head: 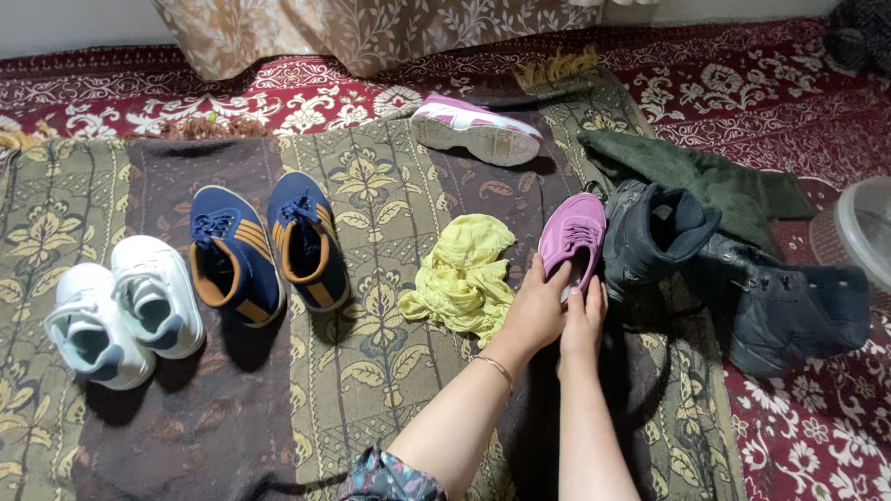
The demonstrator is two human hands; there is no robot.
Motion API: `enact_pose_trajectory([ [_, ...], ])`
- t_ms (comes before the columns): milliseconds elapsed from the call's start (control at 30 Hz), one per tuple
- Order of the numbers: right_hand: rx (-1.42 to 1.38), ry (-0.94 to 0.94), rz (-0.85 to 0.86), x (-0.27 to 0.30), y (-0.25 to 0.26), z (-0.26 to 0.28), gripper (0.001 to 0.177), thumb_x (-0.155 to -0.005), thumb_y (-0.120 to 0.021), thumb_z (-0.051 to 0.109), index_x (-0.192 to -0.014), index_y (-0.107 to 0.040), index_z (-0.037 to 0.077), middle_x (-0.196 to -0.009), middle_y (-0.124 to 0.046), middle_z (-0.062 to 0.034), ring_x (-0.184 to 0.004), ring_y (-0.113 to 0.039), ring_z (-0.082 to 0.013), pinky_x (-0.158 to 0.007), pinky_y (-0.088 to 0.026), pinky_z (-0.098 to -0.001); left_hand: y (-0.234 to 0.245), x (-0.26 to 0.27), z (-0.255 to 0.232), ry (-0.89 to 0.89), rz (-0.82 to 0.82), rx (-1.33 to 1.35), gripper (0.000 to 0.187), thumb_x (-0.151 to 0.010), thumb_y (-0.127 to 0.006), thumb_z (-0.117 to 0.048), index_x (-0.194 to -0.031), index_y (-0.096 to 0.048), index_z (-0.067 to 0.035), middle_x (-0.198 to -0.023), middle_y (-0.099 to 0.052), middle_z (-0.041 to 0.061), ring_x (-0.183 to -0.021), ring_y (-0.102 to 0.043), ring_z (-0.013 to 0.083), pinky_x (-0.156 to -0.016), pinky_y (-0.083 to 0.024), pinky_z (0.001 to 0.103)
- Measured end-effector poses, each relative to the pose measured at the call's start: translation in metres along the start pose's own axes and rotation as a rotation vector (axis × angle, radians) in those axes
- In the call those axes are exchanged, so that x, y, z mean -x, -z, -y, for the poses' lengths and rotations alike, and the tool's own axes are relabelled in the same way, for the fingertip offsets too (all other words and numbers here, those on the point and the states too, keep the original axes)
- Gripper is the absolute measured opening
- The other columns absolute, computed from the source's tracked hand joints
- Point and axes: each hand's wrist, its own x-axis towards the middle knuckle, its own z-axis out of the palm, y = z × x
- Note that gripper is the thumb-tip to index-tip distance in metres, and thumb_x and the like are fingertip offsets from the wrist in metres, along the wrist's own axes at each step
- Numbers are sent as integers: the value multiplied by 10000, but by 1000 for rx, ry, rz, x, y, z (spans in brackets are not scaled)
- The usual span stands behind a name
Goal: The person sits on a patterned rug and re-laces a blue sneaker with orange accents, threading the laces through the eyelets and tying a knot. The person then picks up a pink sneaker and begins to adjust its laces.
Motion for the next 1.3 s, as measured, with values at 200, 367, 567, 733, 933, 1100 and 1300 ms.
enact_pose_trajectory([
  [200, -317, -180, 89, 12, -4, 19, 635, -1012, -482, 224, -1604, -281, 109, -1599, -426, -93, -1398, -483, -224, -1109, -405, -355, 7, 3, 0, -66, -44, 14, 572, -927, -648, -231, -1387, -514, 81, -1529, -369, 407, -1379, -452, 498, -1129, -399, 474],
  [367, -339, -81, 157, 35, -14, 43, 624, -1026, -463, 210, -1608, -279, 84, -1619, -406, -106, -1415, -472, -215, -1124, -390, -338, 39, 15, -7, -99, -75, -6, 618, -896, -664, -228, -1384, -481, 106, -1519, -375, 404, -1367, -446, 502, -1115, -405, 480],
  [567, -333, -76, 287, 84, -48, 74, 617, -1026, -450, 212, -1606, -278, 91, -1595, -433, -94, -1377, -485, -192, -1102, -392, -321, 101, 54, -2, -90, -195, -65, 653, -886, -659, -201, -1416, -455, 120, -1525, -360, 416, -1366, -451, 514, -1121, -409, 484],
  [733, -287, -68, 402, 139, -84, 89, 621, -1028, -439, 220, -1610, -271, 85, -1576, -451, -94, -1354, -491, -191, -1094, -389, -316, 157, 106, 12, -11, -221, -91, 683, -889, -659, -217, -1441, -433, 117, -1527, -348, 410, -1353, -453, 521, -1129, -407, 489],
  [933, -255, -107, 501, 203, -114, 101, 631, -1022, -438, 231, -1608, -251, 91, -1617, -386, -89, -1420, -437, -183, -1125, -354, -323, 202, 162, 29, 95, -233, -190, 711, -877, -684, -242, -1440, -428, 109, -1552, -312, 394, -1368, -432, 515, -1090, -406, 492],
  [1100, -177, 27, 562, 247, -124, 88, 624, -1021, -447, 235, -1598, -287, 56, -1619, -398, -125, -1448, -420, -216, -1155, -318, -342, 221, 211, 46, 143, -229, -190, 725, -877, -690, -225, -1456, -410, 109, -1572, -297, 374, -1389, -419, 504, -1102, -402, 479],
  [1300, -54, 179, 642, 253, -137, 35, 636, -1009, -471, 256, -1583, -309, 36, -1594, -437, -179, -1445, -449, -271, -1165, -329, -358, 214, 240, 74, 193, -219, -146, 742, -863, -693, -184, -1468, -384, 114, -1580, -266, 384, -1384, -416, 505, -1107, -398, 474],
])
